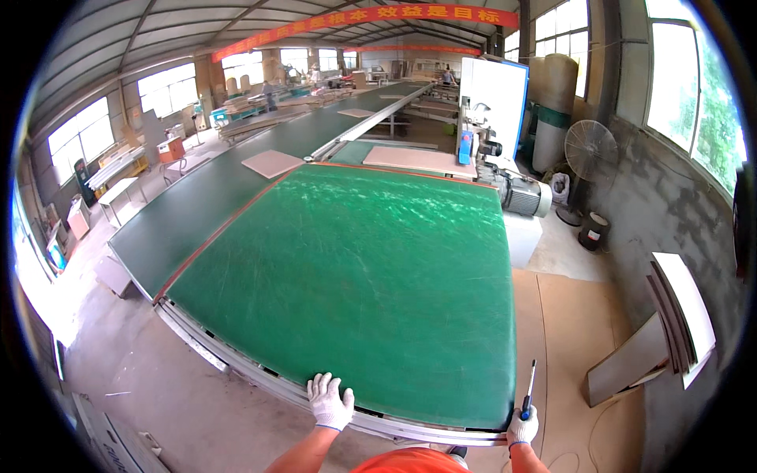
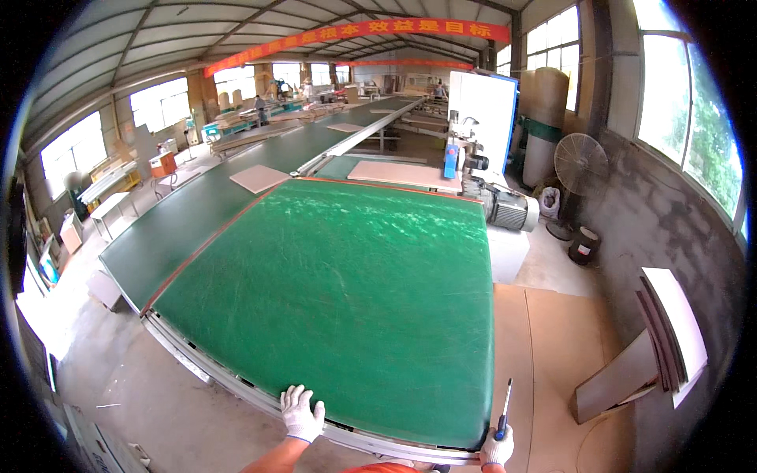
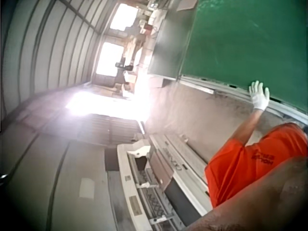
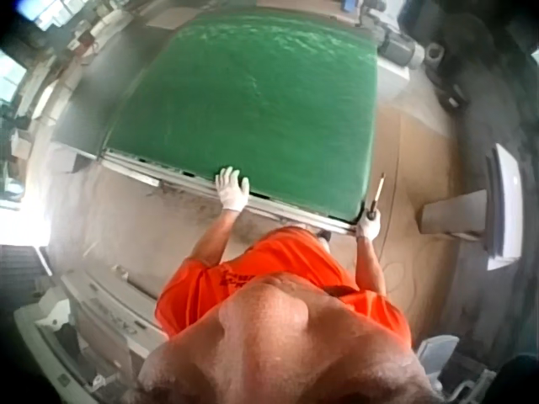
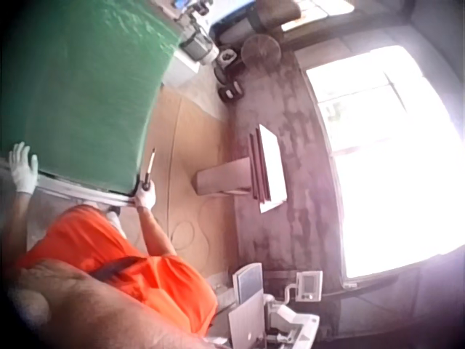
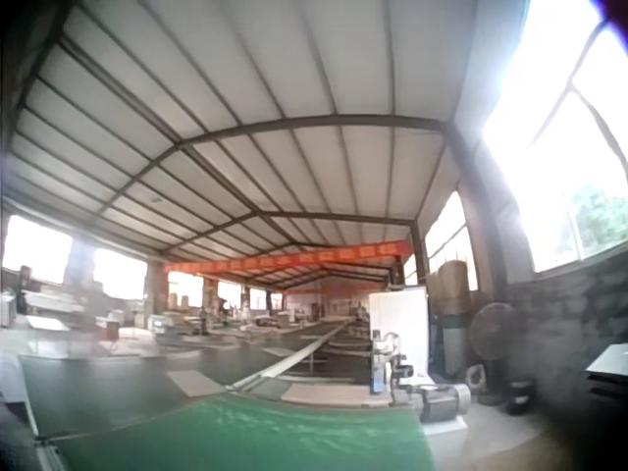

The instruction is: The person loads large rectangular wood panels onto a CNC edge banding machine, uses a handheld air gun to clear debris from the machine bed, and removes the processed panels. The person stacks the finished panels on a nearby table and uses a hand truck to move a stack of panels across the workshop floor.

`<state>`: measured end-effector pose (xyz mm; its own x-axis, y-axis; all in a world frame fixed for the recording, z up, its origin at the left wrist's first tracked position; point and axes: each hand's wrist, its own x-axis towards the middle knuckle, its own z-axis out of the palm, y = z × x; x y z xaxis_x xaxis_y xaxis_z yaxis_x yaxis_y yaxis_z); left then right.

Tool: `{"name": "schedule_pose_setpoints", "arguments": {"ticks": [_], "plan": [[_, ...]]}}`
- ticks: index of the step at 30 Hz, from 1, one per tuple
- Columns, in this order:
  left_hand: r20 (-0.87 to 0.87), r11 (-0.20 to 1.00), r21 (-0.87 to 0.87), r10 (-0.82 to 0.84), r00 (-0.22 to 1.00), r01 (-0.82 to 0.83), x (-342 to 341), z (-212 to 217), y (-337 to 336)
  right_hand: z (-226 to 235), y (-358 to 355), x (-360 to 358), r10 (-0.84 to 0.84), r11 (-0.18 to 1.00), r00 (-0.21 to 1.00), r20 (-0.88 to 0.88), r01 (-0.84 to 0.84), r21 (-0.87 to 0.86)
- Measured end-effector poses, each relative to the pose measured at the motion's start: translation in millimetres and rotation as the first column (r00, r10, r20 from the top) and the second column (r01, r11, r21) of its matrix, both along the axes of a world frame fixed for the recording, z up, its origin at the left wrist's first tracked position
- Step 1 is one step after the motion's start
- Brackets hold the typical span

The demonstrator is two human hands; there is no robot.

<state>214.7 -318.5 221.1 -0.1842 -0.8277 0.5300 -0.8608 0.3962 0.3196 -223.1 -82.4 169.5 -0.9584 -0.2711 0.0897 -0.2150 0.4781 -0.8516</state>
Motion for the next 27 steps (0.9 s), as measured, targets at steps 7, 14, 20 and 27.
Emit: {"name": "schedule_pose_setpoints", "arguments": {"ticks": [7,14,20,27], "plan": [[0.012,1.000,-0.014,-0.003,1.000,0.003,1,-4,-3,-4,-1,-3,0.047,0.997,0.999,0.013,-0.046,-0.063],[0.003,0.999,-0.044,-0.005,1.000,0.005,0,-1,-1,-21,0,-13,0.050,0.996,0.999,0.003,-0.050,-0.072],[0.011,1.000,-0.018,0.023,1.000,-0.023,-4,1,-1,8,1,-1,0.056,0.998,0.998,0.036,-0.058,0.035],[0.033,0.998,-0.065,0.020,0.999,-0.018,-7,-8,4,64,9,10,0.163,0.968,0.987,0.009,-0.162,0.192]]}}
